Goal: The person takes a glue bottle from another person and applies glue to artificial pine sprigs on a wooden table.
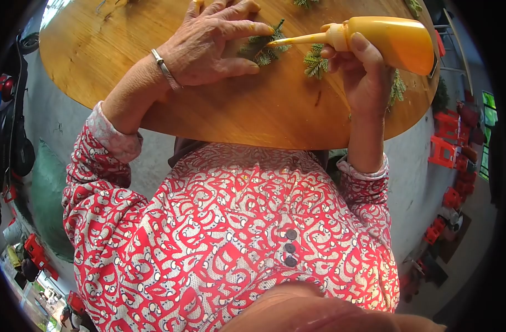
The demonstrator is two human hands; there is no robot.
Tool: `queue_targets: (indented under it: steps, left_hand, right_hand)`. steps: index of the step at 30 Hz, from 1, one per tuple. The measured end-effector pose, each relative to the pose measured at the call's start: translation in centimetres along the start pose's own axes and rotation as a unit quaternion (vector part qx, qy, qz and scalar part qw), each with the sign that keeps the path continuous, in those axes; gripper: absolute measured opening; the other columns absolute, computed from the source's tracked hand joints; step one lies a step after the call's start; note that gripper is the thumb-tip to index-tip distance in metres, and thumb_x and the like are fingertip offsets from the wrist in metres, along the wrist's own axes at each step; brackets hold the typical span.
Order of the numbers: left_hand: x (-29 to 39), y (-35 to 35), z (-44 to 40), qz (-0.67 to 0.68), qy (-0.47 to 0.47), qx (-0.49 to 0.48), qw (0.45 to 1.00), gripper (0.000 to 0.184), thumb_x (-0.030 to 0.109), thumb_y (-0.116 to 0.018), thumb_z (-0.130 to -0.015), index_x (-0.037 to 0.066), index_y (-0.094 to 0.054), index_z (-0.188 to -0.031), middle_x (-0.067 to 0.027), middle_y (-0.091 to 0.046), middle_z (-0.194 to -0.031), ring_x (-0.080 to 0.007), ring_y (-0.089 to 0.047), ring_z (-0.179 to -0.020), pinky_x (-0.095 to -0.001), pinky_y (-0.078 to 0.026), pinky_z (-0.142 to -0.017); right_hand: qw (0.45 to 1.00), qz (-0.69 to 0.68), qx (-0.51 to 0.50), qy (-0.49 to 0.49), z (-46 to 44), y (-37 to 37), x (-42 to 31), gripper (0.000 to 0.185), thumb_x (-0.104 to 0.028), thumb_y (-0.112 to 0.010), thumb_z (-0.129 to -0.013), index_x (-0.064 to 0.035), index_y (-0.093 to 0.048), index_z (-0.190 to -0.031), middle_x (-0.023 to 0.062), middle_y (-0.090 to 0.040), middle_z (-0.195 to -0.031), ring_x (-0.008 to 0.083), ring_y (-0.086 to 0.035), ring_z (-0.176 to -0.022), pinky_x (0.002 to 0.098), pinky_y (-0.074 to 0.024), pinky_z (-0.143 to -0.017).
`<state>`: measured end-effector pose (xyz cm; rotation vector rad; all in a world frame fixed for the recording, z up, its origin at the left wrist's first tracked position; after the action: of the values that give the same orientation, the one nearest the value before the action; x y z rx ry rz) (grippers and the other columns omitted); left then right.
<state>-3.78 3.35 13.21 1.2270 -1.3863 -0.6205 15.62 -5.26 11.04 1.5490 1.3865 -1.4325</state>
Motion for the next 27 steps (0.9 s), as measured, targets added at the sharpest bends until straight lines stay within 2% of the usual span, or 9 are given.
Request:
queue_targets:
  steps: [12, 15, 18, 23, 27]
  left_hand:
    - [-0.5, -0.4, 0.0, 0.006, -0.024, 0.010, 1.000, 0.056, 0.034, -0.073, -0.071, 0.016, -0.056, -0.121, -0.0076, -0.046, -0.106, -0.0272, -0.039, -0.106, -0.0435, -0.028, -0.084]
    - [-0.1, -0.2, -0.1, 0.002, 0.015, -0.024, 1.000, 0.055, 0.034, -0.073, -0.072, 0.016, -0.056, -0.122, -0.0091, -0.048, -0.114, -0.0299, -0.041, -0.113, -0.0486, -0.030, -0.089]
    - [-1.8, -2.1, 0.9, -0.058, 0.045, 0.024, 0.997, 0.057, 0.029, -0.076, -0.073, 0.018, -0.057, -0.125, -0.0082, -0.043, -0.141, -0.0324, -0.028, -0.138, -0.0500, -0.014, -0.110]
    - [-2.3, -2.4, 0.9, -0.049, 0.042, 0.008, 0.998, 0.061, 0.033, -0.076, -0.072, 0.021, -0.056, -0.129, -0.0084, -0.040, -0.143, -0.0335, -0.024, -0.139, -0.0507, -0.011, -0.110]
    - [-2.2, -2.4, 0.9, -0.047, 0.045, 0.002, 0.998, 0.061, 0.032, -0.076, -0.072, 0.021, -0.055, -0.129, -0.0087, -0.040, -0.143, -0.0335, -0.024, -0.139, -0.0509, -0.010, -0.111]
  right_hand:
    - [0.997, 0.030, 0.073, 0.007, -0.1, 0.6, -0.3, 0.024, -0.017, -0.058, -0.088, 0.0028, -0.061, -0.102, 0.0159, -0.068, -0.091, 0.0205, -0.067, -0.071, 0.0265, -0.0494, -0.053]
    - [0.996, 0.028, 0.083, 0.001, -0.1, 0.8, -0.2, 0.024, -0.017, -0.059, -0.088, 0.0022, -0.060, -0.102, 0.0157, -0.068, -0.091, 0.0203, -0.067, -0.071, 0.0265, -0.0491, -0.053]
    - [0.996, 0.005, 0.085, -0.006, -0.2, 1.2, 0.0, 0.024, -0.018, -0.059, -0.088, 0.0019, -0.060, -0.102, 0.0161, -0.068, -0.091, 0.0203, -0.067, -0.071, 0.0268, -0.0494, -0.053]
    - [0.998, -0.037, 0.054, -0.013, -0.1, 0.3, -0.2, 0.027, -0.020, -0.058, -0.088, 0.0024, -0.059, -0.104, 0.0178, -0.068, -0.092, 0.0206, -0.067, -0.072, 0.0273, -0.0503, -0.053]
    - [1.000, 0.002, 0.020, 0.000, -0.3, 0.2, 0.1, 0.027, -0.020, -0.057, -0.089, 0.0026, -0.059, -0.104, 0.0182, -0.068, -0.092, 0.0207, -0.067, -0.071, 0.0273, -0.0505, -0.054]
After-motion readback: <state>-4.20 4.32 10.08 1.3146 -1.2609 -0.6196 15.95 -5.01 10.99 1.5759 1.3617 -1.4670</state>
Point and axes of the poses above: each hand's wrist, its own z-axis away from the middle knuckle, its own y-axis out of the back of the hand, x = y × z, the point moved 6 cm from there along -z, towards the middle knuckle
